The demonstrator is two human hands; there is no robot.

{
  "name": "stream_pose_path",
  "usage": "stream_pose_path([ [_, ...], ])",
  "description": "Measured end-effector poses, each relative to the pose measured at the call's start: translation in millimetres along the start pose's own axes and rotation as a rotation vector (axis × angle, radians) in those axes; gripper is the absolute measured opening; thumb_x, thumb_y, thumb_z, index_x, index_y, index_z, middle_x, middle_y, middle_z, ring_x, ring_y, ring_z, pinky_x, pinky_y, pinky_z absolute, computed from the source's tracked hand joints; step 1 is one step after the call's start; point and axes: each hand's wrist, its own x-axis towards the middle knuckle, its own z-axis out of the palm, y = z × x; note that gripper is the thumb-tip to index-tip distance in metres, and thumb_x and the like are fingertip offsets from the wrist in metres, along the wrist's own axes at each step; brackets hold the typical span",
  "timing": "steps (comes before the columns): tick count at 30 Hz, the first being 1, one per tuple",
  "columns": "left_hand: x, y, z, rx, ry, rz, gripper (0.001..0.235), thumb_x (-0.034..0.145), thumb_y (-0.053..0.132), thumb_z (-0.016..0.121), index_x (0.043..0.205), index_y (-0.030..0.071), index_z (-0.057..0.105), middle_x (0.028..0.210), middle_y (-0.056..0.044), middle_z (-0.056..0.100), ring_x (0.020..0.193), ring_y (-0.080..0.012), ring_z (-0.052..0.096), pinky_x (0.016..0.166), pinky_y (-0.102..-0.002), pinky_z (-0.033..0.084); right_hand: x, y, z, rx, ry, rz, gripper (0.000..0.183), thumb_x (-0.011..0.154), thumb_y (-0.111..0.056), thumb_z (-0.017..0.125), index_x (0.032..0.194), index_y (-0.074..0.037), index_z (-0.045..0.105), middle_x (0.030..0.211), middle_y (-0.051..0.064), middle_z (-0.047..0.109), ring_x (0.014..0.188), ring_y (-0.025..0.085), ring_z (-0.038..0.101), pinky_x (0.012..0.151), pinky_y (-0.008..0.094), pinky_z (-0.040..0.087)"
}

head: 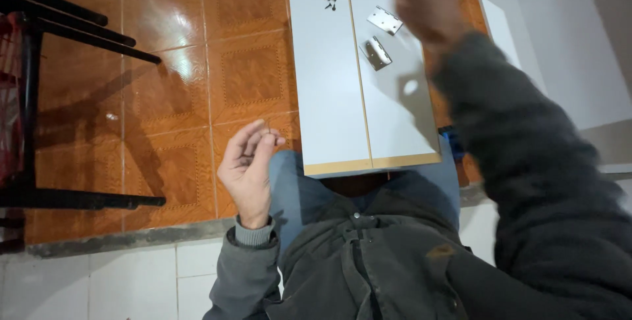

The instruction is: The person sits on the floor and attaches metal hinges to white cabinet doors using a cordless drill. They position the hinges, insert screws, and tighten them to secure the hardware.

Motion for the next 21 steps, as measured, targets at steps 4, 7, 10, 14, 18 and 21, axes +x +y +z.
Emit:
stream_pose_path([
  [4,-10,11,11,0.039,0.017,-0.053,0.026,0.102,-0.002,0.064,0.126,-0.007,0.068,0.107,-0.014,0.075,0.097,-0.0175,0.071,0.090,-0.030,0.059,-115,-36,-129,-0.018,0.226,0.250,0.015,0.112,0.017,0.058,0.125,0.009,0.058,0.124,0.022,0.065,0.108,0.036,0.064,0.093,0.043,0.054],
  [7,-13,15,31,0.108,-0.094,-0.021,0.019,0.102,-0.003,0.065,0.119,-0.008,0.070,0.107,-0.011,0.074,0.098,-0.0160,0.069,0.091,-0.028,0.057,-240,-110,-164,-0.056,0.272,0.858,0.010,0.119,0.002,0.056,0.111,0.005,0.060,0.099,0.012,0.062,0.088,0.022,0.061,0.080,0.034,0.049],
  [10,-5,8,58,0.208,-0.195,-0.051,0.015,0.103,0.000,0.066,0.117,-0.004,0.069,0.108,-0.010,0.073,0.102,-0.0181,0.069,0.095,-0.033,0.055,-362,-176,-143,0.127,0.277,1.329,0.025,0.120,-0.011,0.057,0.099,0.002,0.060,0.085,0.005,0.061,0.077,0.013,0.057,0.076,0.030,0.048],
  [14,24,-11,82,0.883,-0.416,0.366,0.010,0.098,0.005,0.068,0.108,0.003,0.071,0.103,-0.010,0.073,0.099,-0.0278,0.070,0.117,-0.050,0.045,-448,-190,-106,0.100,0.136,1.481,0.027,0.106,-0.018,0.070,0.121,0.003,0.060,0.107,0.009,0.065,0.095,0.017,0.063,0.085,0.032,0.053],
  [18,31,-28,93,1.254,-0.470,0.556,0.005,0.093,0.008,0.071,0.097,0.006,0.071,0.095,-0.009,0.070,0.094,-0.0311,0.064,0.114,-0.055,0.038,-465,-152,-73,-0.004,0.083,1.297,0.076,0.092,-0.014,0.087,0.148,0.014,0.044,0.132,0.023,0.053,0.110,0.030,0.055,0.095,0.040,0.046],
  [21,34,-31,95,1.252,-0.434,0.549,0.006,0.092,0.008,0.072,0.097,0.006,0.072,0.096,-0.008,0.070,0.095,-0.0317,0.062,0.110,-0.053,0.040,-462,-114,-54,0.214,0.147,1.215,0.074,0.091,-0.009,0.085,0.151,0.012,0.048,0.140,0.020,0.053,0.124,0.030,0.050,0.106,0.042,0.040],
])
